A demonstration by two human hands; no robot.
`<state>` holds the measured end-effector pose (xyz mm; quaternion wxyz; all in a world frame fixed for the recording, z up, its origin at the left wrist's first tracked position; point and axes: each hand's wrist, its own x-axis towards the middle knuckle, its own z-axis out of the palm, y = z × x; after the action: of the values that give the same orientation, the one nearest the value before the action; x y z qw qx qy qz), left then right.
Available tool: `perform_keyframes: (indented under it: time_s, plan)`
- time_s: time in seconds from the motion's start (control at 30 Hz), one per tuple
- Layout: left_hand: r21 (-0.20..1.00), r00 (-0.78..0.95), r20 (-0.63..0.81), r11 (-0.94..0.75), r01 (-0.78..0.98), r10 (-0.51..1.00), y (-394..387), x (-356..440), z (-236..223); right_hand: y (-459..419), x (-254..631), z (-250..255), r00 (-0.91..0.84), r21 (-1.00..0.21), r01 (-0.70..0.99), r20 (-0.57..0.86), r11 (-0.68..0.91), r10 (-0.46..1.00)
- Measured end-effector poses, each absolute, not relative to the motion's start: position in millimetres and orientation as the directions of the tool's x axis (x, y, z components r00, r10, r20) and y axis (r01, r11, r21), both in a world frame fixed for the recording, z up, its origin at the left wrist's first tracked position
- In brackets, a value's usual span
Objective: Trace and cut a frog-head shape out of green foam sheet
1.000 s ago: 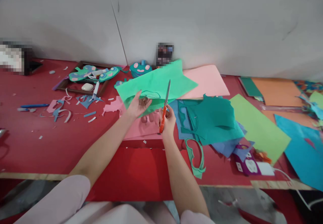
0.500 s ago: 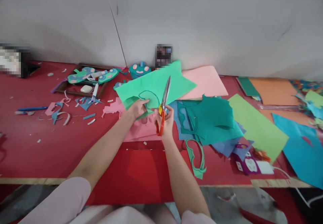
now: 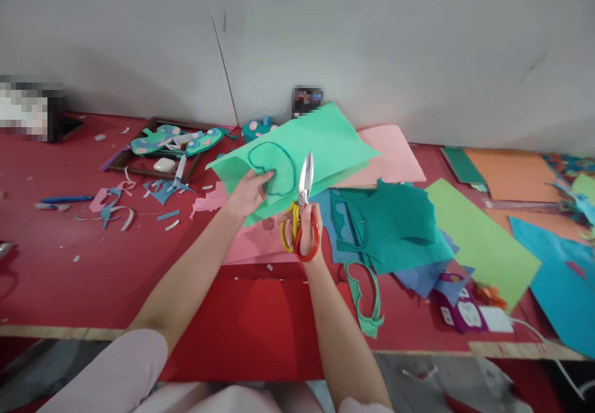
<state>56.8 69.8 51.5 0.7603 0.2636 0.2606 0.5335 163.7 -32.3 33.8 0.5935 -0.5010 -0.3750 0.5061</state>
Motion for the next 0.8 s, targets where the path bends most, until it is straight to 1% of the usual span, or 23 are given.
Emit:
perform_keyframes:
  time_s: [0.1,0.17,0.4,0.5,0.57,0.67,0.8]
  plan:
    - [0.681,0.334,-0.185,0.366,-0.634,0.924,68,59,49,-32,160,29,0.215,-0.953,-0.301,-0.026,0.040,0.976]
    - [0.684,0.317,-0.198,0.362,-0.633,0.928,67,61,46,-33,158,27,0.215,-0.951,-0.305,-0.025,0.043,0.976]
    - [0.722,0.257,-0.245,0.353,-0.595,0.935,68,65,42,-37,154,22,0.227,-0.991,-0.130,0.009,0.040,0.974]
    - [0.726,0.216,-0.204,0.295,-0.621,0.955,67,67,44,-33,151,21,0.267,-0.998,-0.064,-0.030,-0.014,0.963]
    - [0.741,0.203,-0.156,0.250,-0.623,0.967,66,67,46,-30,150,21,0.321,-0.997,-0.052,-0.072,-0.058,0.944]
    - [0.797,0.164,-0.092,0.171,-0.580,0.982,67,64,49,-29,147,21,0.375,-0.993,-0.032,-0.115,-0.111,0.920]
    - [0.869,0.105,-0.005,0.056,-0.492,0.995,68,59,50,-33,146,19,0.375,-0.993,0.030,-0.091,-0.111,0.922]
